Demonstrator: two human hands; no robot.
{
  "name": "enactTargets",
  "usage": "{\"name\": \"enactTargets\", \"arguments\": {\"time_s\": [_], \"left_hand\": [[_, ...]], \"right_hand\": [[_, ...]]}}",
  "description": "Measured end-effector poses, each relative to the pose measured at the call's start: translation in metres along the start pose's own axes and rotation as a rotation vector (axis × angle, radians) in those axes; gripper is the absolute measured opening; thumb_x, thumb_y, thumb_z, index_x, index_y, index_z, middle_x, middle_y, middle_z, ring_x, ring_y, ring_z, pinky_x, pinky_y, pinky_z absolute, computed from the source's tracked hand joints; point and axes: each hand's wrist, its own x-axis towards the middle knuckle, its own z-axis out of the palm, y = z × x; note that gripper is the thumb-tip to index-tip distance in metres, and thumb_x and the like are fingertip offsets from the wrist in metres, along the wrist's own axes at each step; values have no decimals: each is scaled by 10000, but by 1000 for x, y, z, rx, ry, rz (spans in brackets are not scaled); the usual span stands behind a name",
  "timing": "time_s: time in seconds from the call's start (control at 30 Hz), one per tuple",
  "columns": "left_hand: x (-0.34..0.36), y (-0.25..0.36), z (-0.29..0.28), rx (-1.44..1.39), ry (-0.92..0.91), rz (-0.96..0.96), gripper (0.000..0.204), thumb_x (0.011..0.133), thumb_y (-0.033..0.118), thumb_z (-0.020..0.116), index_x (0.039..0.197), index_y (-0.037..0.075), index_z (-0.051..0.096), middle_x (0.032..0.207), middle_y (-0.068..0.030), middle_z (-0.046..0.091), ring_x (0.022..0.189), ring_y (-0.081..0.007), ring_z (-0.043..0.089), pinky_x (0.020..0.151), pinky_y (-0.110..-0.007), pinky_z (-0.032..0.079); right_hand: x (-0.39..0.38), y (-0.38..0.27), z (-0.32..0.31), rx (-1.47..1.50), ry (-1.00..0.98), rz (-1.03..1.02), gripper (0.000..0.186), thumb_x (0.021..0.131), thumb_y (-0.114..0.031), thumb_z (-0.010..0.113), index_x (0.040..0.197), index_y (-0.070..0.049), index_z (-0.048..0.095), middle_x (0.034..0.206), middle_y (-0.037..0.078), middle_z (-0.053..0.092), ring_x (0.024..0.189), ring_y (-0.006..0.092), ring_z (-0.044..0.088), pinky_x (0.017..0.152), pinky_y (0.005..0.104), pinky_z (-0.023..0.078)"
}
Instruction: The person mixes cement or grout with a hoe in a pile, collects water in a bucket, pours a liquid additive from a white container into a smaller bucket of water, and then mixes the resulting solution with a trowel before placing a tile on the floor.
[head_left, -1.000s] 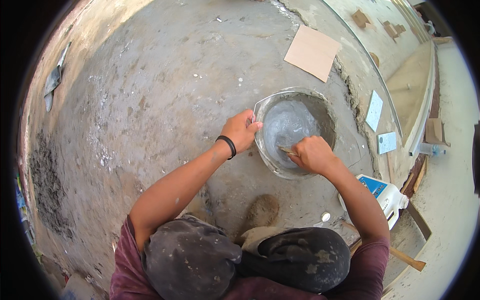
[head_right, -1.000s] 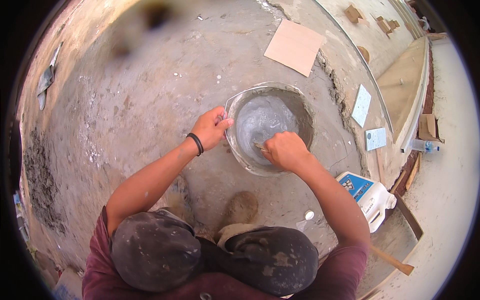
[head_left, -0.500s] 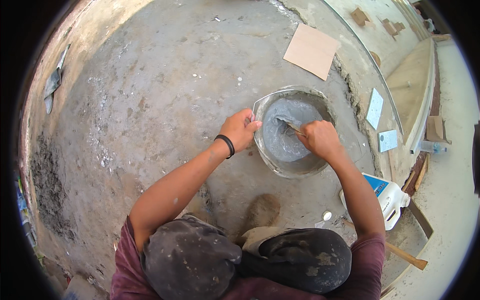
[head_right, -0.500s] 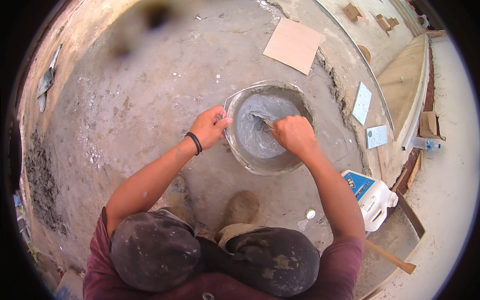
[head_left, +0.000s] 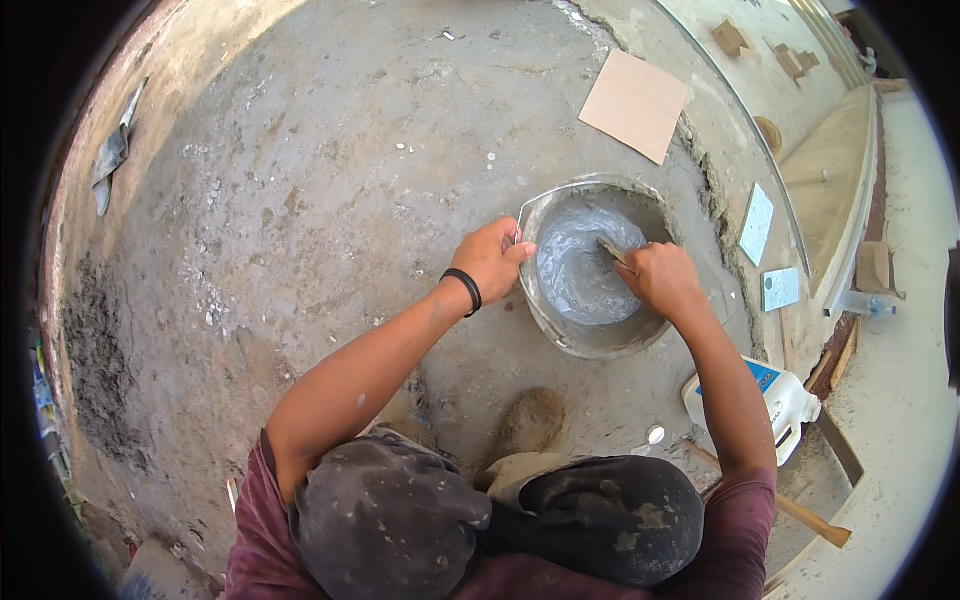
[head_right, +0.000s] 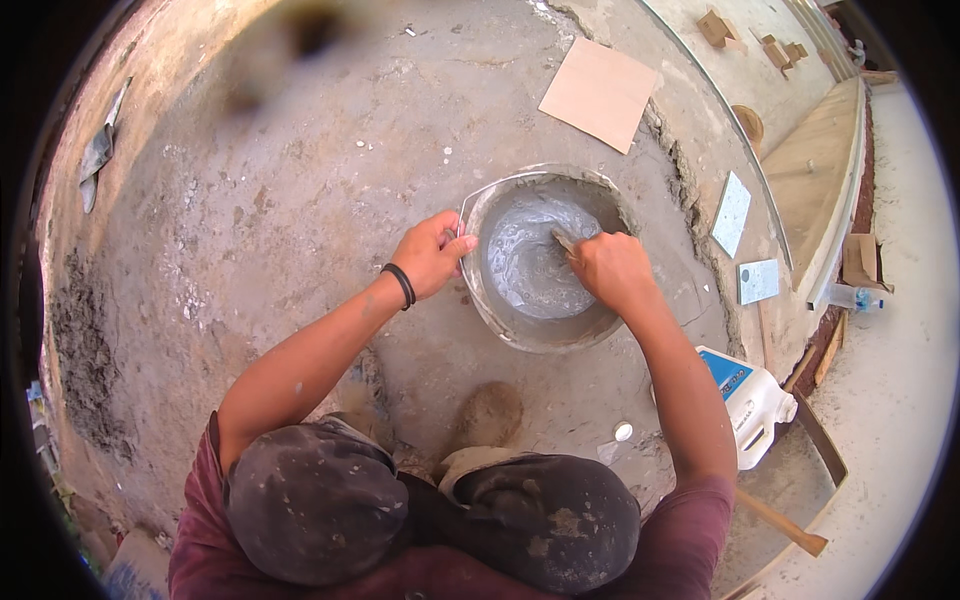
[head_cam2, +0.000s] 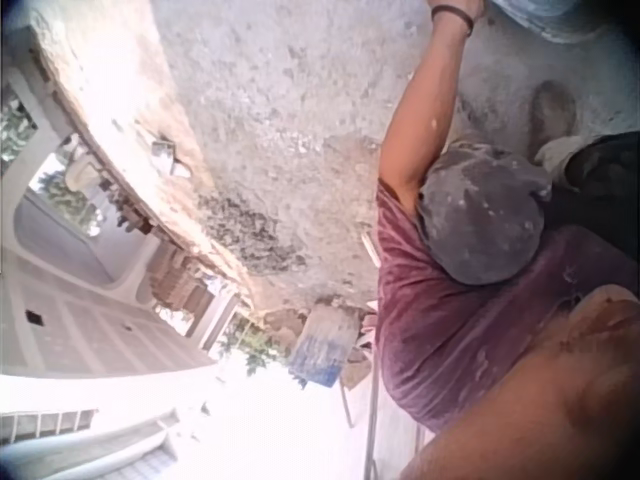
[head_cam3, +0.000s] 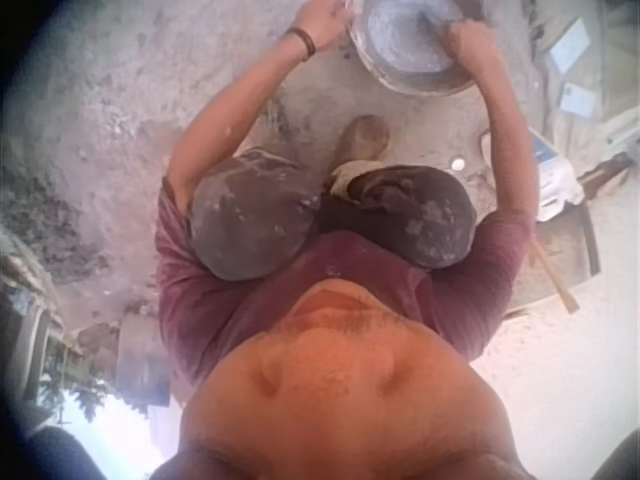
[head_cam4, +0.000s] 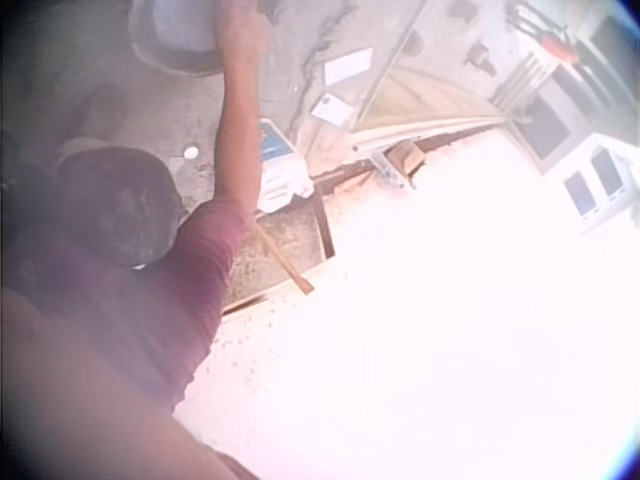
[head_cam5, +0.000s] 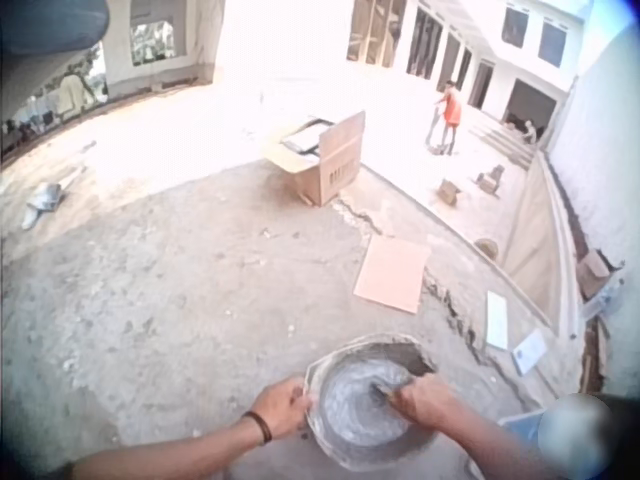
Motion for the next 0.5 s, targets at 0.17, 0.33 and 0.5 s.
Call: {"name": "enactTargets", "arguments": {"time_s": [0.17,0.33,0.5], "left_hand": [[0,2,0,-6,-20,-13,198,987,193,652,934,33,549,720,-53,626,652,-118,620,626,-313,531],[2,-1,0,-5,-10,-11,174,992,191,647,979,31,580,735,-50,633,657,-113,620,624,-300,551],[5,-3,0,-8,-26,-20,174,994,197,650,1014,31,600,743,-49,641,662,-111,625,619,-293,566]], "right_hand": [[-42,-29,3,32,-164,-106,273,875,-312,689,756,-67,713,719,168,700,679,367,703,651,475,569],[-1,-58,-13,96,-116,-201,280,873,-312,691,766,-55,713,748,173,705,706,366,706,655,477,569],[46,-17,-31,17,27,-66,291,864,-351,717,789,-71,739,778,153,717,745,352,710,674,457,566]]}}
